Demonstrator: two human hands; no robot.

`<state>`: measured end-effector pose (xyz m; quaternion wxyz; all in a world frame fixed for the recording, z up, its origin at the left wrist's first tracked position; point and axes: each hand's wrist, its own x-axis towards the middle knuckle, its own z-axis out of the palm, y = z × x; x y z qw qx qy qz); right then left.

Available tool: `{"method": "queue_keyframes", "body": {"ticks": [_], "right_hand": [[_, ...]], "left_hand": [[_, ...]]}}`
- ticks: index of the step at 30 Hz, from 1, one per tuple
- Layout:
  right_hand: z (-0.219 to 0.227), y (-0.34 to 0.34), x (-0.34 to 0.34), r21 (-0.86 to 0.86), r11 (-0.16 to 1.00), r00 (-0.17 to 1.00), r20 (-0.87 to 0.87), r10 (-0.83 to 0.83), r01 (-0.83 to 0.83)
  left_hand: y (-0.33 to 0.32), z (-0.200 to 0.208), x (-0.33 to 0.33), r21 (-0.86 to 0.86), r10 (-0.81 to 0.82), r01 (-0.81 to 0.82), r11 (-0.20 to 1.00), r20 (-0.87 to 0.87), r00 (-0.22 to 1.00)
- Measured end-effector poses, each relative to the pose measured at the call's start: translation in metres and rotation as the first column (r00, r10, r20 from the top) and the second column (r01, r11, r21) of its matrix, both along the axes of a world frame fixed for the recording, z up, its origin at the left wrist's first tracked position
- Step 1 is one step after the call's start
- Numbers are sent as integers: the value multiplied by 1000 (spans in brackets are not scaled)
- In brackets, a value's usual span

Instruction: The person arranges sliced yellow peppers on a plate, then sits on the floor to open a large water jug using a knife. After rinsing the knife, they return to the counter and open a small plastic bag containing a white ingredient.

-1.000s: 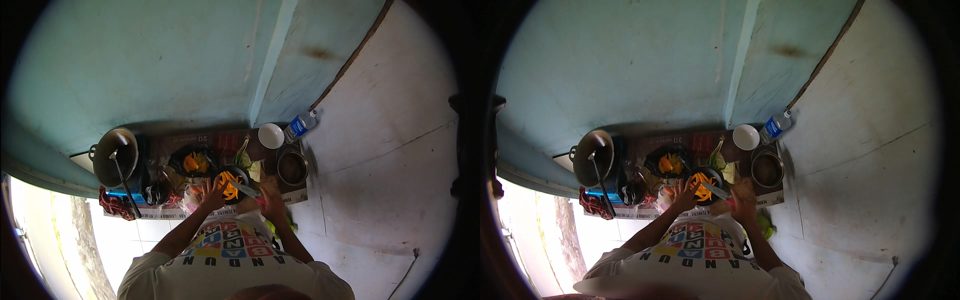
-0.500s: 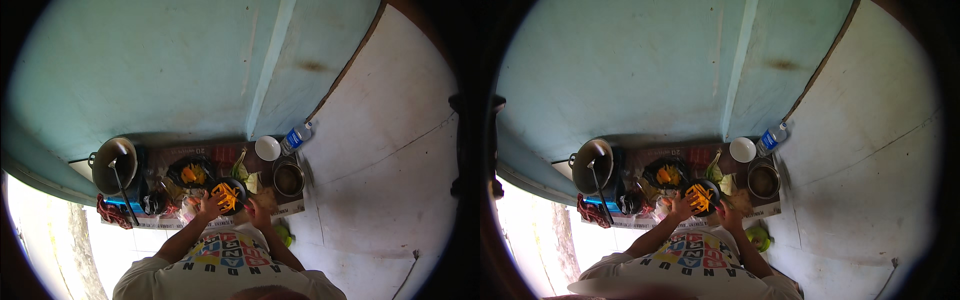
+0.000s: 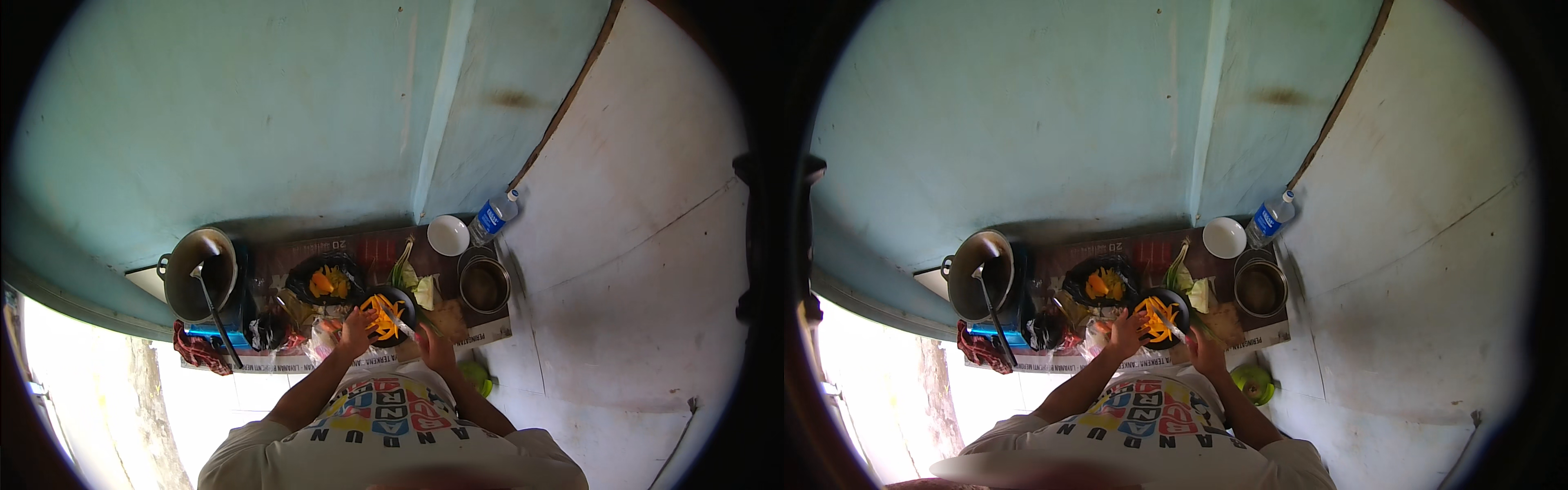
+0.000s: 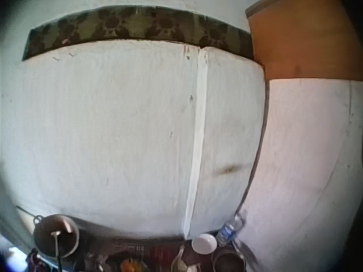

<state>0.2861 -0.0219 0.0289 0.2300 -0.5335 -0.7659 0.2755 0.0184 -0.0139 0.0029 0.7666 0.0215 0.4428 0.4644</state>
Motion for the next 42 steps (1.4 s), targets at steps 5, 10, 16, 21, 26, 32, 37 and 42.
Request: {"method": "queue_keyframes", "body": {"ticks": [5, 10, 16, 21, 26, 32, 37, 42], "right_hand": [[-7, 6, -13, -33, 994, 987, -118, -110, 107], [-15, 15, -21, -239, 953, 982, 44, -183, 188], [-25, 18, -26, -254, 950, 981, 110, -158, 181], [-17, 33, -35, -540, 831, 957, -146, -252, 137], [1, 31, -47, -777, 621, 877, -223, -425, 103], [-6, 14, -68, -924, 367, 724, -324, -609, -105], [1, 2, -81, -878, 463, 631, -430, -646, -125], [27, 1, -93, -854, 518, 564, -446, -695, -38]], "left_hand": [[-1, -1, 0, -22, 0, -2, 1000, -75, 997], [-7, -2, 2, -53, 6, -10, 999, -84, 996], [-7, -5, -2, -66, 81, -81, 995, -5, 997], [-6, -7, -6, -57, 98, -97, 994, 17, 995], [-6, -4, -8, -33, 98, -97, 995, 26, 995], [-7, -6, -18, -27, 112, -110, 994, 68, 991], [-9, -17, -30, 23, -42, 42, 999, 2, 999], [-5, -14, -47, 17, -333, 342, 940, -186, 925]]}}
